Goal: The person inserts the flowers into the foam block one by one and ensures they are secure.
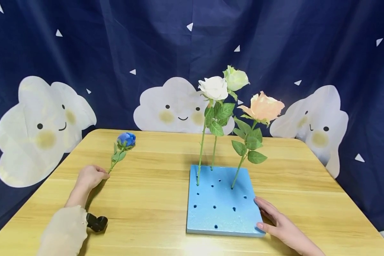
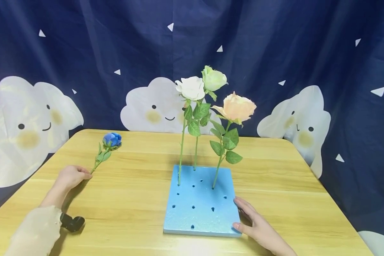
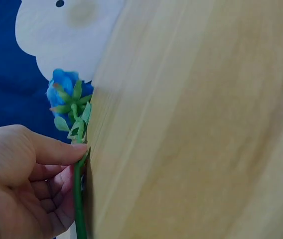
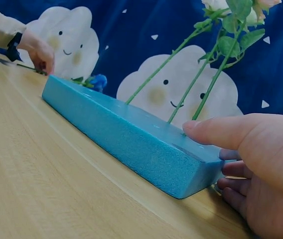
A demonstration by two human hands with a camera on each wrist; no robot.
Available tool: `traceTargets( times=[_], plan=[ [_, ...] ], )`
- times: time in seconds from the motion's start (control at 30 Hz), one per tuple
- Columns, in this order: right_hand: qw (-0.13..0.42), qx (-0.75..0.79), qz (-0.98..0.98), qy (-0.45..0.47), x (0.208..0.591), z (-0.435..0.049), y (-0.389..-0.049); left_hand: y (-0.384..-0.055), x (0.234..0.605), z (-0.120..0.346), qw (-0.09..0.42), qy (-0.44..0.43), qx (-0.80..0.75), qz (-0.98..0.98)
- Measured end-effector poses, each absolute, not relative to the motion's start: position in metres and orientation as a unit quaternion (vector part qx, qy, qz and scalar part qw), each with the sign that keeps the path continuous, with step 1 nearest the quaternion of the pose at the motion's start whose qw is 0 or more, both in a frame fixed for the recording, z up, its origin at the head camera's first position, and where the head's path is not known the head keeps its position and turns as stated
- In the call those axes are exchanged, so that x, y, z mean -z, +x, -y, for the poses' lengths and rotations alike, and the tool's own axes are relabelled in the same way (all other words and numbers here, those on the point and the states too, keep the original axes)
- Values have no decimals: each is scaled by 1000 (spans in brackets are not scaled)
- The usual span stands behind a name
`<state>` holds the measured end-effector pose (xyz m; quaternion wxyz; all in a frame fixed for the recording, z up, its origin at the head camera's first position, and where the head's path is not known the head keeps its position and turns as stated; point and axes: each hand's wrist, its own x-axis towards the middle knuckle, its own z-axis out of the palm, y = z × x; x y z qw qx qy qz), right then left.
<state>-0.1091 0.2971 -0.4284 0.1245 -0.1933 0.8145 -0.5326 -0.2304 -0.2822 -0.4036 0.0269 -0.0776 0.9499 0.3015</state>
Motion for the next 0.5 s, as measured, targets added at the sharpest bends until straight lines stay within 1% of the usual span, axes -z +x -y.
traceTargets(
  times=[0.07, 0.2, 0.3, 0.4, 0.5],
  plan=[
    [126, 535, -813, -192, 429, -297, -109, -231, 404, 282, 31, -74, -299, -951],
    [127, 535, -814, -189, 429, -297, -109, -231, 401, 281, 62, -75, -315, -944],
    [129, 532, -816, -184, 428, -297, -108, -231, 401, 280, 75, -79, -336, -935],
    [135, 531, -817, -181, 428, -297, -108, -229, 403, 278, 69, -89, -376, -920],
    [137, 535, -814, -180, 427, -297, -108, -229, 405, 274, 48, -94, -426, -899]
  ],
)
